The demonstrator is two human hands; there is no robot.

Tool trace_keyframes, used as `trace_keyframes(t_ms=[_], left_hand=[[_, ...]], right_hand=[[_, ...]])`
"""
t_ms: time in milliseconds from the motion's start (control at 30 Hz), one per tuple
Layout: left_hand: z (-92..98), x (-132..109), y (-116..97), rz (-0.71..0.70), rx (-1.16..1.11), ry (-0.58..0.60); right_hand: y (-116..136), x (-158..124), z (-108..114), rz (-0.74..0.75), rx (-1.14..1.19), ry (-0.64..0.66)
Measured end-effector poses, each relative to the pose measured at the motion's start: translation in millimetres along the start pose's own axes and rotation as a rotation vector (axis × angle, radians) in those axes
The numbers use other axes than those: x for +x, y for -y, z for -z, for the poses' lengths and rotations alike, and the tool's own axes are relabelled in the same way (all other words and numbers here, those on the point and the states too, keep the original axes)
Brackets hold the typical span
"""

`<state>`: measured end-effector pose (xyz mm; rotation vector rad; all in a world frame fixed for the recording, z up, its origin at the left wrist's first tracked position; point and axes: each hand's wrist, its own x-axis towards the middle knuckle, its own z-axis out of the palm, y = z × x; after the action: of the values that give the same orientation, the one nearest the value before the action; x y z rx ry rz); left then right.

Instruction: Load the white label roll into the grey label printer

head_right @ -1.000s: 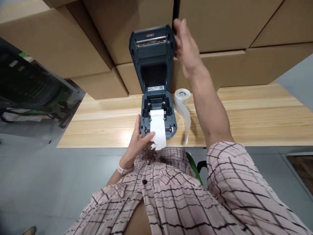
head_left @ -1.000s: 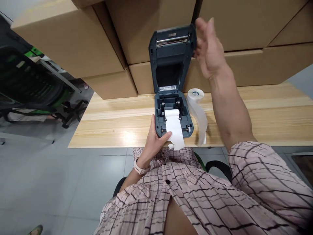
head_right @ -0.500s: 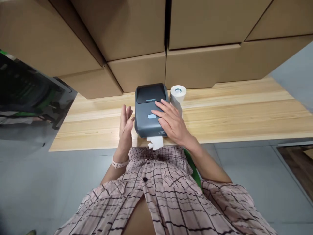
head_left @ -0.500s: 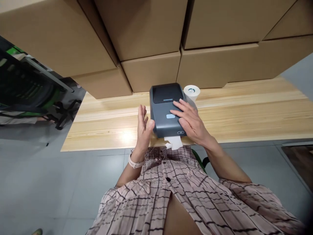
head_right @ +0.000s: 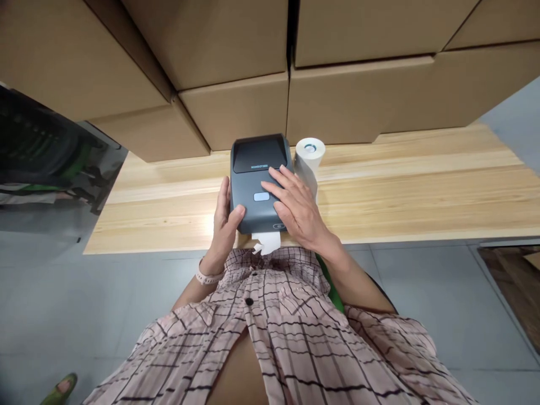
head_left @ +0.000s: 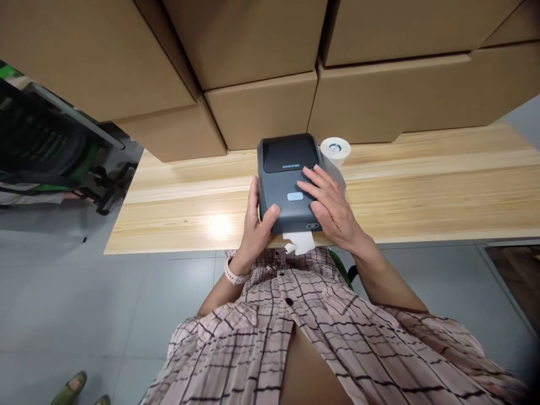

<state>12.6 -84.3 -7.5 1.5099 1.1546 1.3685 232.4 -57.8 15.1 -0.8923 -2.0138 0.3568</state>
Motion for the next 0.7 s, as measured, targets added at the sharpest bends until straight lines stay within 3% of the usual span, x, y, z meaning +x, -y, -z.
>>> trace_keyframes(t_ms=[100, 167, 233, 333, 533, 633, 700], left_hand=[[3.9, -30, 13, -0.303, 0.284, -0.109], [3.9, -52, 25, -0.683, 0.512, -0.202], [0.2, -67, 37, -0.809, 0.72, -0.256], [-9.0, -69, 47, -0.661, 0.823, -0.244], [-15.6, -54, 44, -0.276, 0.508, -0.046], [-10.3, -60, 39, -0.275, 0.515, -0.034], [-5.3, -64, 35, -0.386, 0.536, -0.057]], right_hand=[[-1, 1, -1, -0.007, 0.025, -0.019], [-1, 2, -1, -0.001, 0.035, -0.03], [-1, 2, -2, 0.001, 0.038, -0.035], [-1, 3, -3, -0.006, 0.032, -0.037], [3, 3, 1, -0.043, 0.019, -0.021], [5, 4, 8, -0.018, -0.068, 0.042], [6, 7, 13, -0.002, -0.157, 0.068]])
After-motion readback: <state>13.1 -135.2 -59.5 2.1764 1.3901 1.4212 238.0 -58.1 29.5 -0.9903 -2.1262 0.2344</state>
